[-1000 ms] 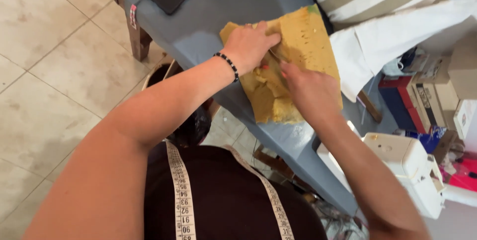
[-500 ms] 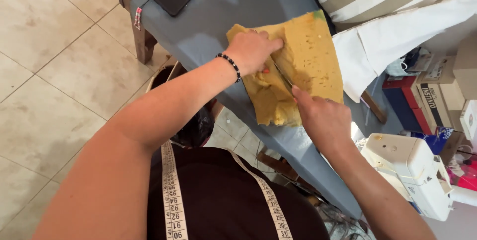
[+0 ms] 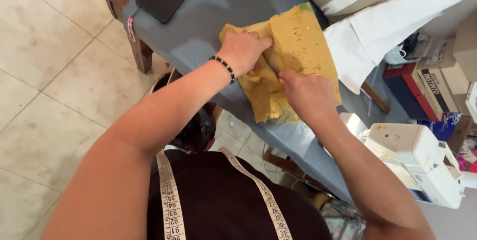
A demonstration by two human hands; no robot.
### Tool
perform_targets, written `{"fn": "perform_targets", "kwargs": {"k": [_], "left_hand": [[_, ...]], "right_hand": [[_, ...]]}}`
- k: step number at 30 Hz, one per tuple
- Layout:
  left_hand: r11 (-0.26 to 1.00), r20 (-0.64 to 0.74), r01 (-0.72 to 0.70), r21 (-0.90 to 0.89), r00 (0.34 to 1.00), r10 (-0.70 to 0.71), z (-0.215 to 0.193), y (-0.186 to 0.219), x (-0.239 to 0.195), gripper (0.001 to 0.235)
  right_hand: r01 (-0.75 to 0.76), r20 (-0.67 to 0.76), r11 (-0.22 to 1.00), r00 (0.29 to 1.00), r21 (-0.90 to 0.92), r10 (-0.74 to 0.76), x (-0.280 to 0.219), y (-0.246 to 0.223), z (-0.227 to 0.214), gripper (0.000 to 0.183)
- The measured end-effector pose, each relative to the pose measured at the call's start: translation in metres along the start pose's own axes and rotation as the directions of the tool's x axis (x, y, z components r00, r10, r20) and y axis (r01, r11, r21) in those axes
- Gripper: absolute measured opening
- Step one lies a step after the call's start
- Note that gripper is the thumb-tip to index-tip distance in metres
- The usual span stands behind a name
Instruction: Cutting large blocks of yellow foam into smaller pieces using a hand knife on a workbench.
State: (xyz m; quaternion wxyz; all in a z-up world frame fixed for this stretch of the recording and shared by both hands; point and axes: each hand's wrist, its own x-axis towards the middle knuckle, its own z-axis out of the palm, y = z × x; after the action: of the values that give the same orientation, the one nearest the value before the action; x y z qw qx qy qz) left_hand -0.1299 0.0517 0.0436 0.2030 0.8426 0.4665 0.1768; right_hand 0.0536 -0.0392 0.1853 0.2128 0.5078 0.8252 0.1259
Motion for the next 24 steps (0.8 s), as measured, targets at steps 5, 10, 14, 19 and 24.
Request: {"fn": "perform_targets", "kwargs": {"k": [5, 10, 14, 19, 24], "left_hand": [[0.992, 0.189, 0.119, 0.051, 0.974, -0.127, -0.034, 0.015, -0.004, 0.054], [0.999, -0.091, 0.011, 0.031, 0.996, -0.008, 0.041, -0.015, 0.004, 0.061], [0.999, -0.051, -0.004, 0.042, 0.999, 0.006, 0.02, -0.006, -0.003, 0.049], [0.963, -0.329, -0.043, 0.267, 0.935, 0.133, 0.046, 0.001, -0.004, 0.029], [0.979, -0.335, -0.043, 0.199, 0.936, 0.109, 0.063, 0.056, -0.017, 0.041]], "right_hand": [[-0.021, 0.227, 0.999, 0.974, 0.045, 0.011, -0.019, 0.009, -0.047, 0.021], [-0.027, 0.085, 0.995, 0.996, 0.101, 0.018, -0.018, -0.001, -0.001, 0.02], [0.005, 0.037, 0.999, 0.999, -0.033, -0.004, -0.06, -0.007, -0.03, 0.018], [0.064, -0.286, 0.966, 0.948, -0.25, -0.137, -0.128, -0.016, 0.024, 0.045], [-0.012, -0.403, 0.995, 0.915, -0.098, -0.029, -0.131, -0.028, 0.013, 0.039]]}}
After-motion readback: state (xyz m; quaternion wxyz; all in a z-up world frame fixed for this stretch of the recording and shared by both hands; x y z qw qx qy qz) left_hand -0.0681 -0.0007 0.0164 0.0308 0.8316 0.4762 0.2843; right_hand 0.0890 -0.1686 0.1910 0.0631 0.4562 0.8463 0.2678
